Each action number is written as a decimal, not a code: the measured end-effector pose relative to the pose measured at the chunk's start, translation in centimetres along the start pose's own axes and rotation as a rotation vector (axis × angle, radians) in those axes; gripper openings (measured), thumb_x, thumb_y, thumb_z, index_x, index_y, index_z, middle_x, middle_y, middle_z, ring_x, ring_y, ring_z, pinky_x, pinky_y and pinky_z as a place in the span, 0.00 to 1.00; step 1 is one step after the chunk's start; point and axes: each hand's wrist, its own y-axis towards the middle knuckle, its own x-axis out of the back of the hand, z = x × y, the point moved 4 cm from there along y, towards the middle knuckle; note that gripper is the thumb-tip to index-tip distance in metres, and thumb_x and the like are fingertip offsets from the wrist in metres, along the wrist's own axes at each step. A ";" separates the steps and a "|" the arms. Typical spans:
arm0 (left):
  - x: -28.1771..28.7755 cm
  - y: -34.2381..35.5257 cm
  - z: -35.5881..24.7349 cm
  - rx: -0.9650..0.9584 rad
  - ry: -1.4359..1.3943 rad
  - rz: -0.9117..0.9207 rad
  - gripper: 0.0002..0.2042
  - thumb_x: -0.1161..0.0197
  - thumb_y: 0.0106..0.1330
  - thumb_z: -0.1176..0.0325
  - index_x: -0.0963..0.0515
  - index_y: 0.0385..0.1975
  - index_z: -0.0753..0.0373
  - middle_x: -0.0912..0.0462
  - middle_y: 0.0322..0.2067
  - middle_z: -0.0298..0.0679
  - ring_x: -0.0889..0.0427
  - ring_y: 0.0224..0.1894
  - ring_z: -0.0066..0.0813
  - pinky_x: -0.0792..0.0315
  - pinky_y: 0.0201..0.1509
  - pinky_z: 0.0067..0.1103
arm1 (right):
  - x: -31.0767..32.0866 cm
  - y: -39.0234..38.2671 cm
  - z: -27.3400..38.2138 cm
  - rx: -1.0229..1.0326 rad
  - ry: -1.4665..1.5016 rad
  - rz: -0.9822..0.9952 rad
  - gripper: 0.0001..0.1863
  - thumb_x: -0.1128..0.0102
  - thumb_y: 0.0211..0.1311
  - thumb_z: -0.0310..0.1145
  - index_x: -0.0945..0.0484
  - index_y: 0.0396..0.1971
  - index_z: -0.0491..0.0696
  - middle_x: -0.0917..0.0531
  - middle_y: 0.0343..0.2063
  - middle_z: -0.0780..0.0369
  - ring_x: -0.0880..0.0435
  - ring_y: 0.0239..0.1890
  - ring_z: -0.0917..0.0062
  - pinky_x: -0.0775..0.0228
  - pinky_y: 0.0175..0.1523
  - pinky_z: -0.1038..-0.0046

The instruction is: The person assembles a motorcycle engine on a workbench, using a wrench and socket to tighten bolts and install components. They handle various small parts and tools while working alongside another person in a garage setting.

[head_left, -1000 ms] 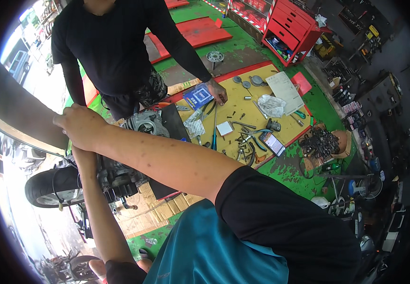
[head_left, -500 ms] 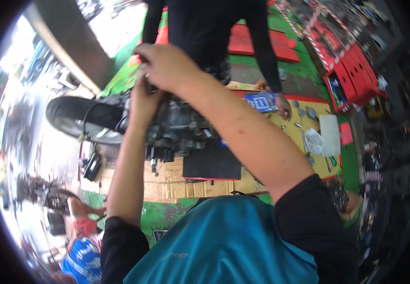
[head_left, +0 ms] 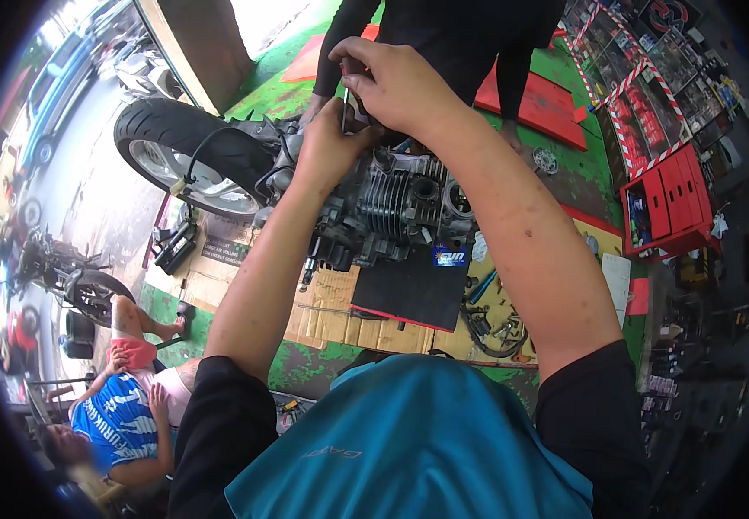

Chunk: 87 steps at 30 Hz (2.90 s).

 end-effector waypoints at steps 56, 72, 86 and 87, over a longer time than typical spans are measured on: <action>-2.0 -4.4 -4.8 -0.032 -0.161 -0.105 0.07 0.44 0.77 0.75 0.22 0.47 0.70 0.15 0.33 0.40 0.14 0.37 0.23 0.20 0.41 0.22 | 11.9 -7.4 3.6 0.052 0.314 -0.068 0.16 0.36 0.69 0.27 0.21 0.55 0.44 0.13 0.42 0.60 0.15 0.47 0.77 0.24 0.54 0.70; -1.5 -4.4 -3.8 -0.056 -0.126 -0.032 0.07 0.43 0.75 0.74 0.22 0.46 0.69 0.17 0.30 0.45 0.17 0.32 0.32 0.25 0.40 0.30 | 4.8 2.8 4.0 0.427 -0.652 0.784 0.24 0.33 0.65 0.37 0.19 0.61 0.53 0.15 0.55 0.64 0.19 0.57 0.67 0.29 0.64 0.61; -0.4 -4.4 -3.5 -0.063 0.034 0.037 0.11 0.40 0.73 0.69 0.20 0.48 0.69 0.13 0.38 0.50 0.13 0.43 0.42 0.23 0.50 0.32 | 2.6 3.4 2.5 0.256 -0.687 0.764 0.23 0.37 0.65 0.52 0.12 0.19 0.50 0.18 0.18 0.58 0.14 0.30 0.63 0.26 0.51 0.62; -0.4 -4.4 -3.1 -0.069 0.027 0.034 0.11 0.40 0.74 0.69 0.20 0.48 0.69 0.13 0.38 0.50 0.13 0.43 0.42 0.24 0.51 0.33 | 2.5 3.2 2.7 0.345 -0.735 0.735 0.21 0.37 0.65 0.51 0.11 0.23 0.50 0.17 0.21 0.59 0.14 0.32 0.64 0.27 0.50 0.62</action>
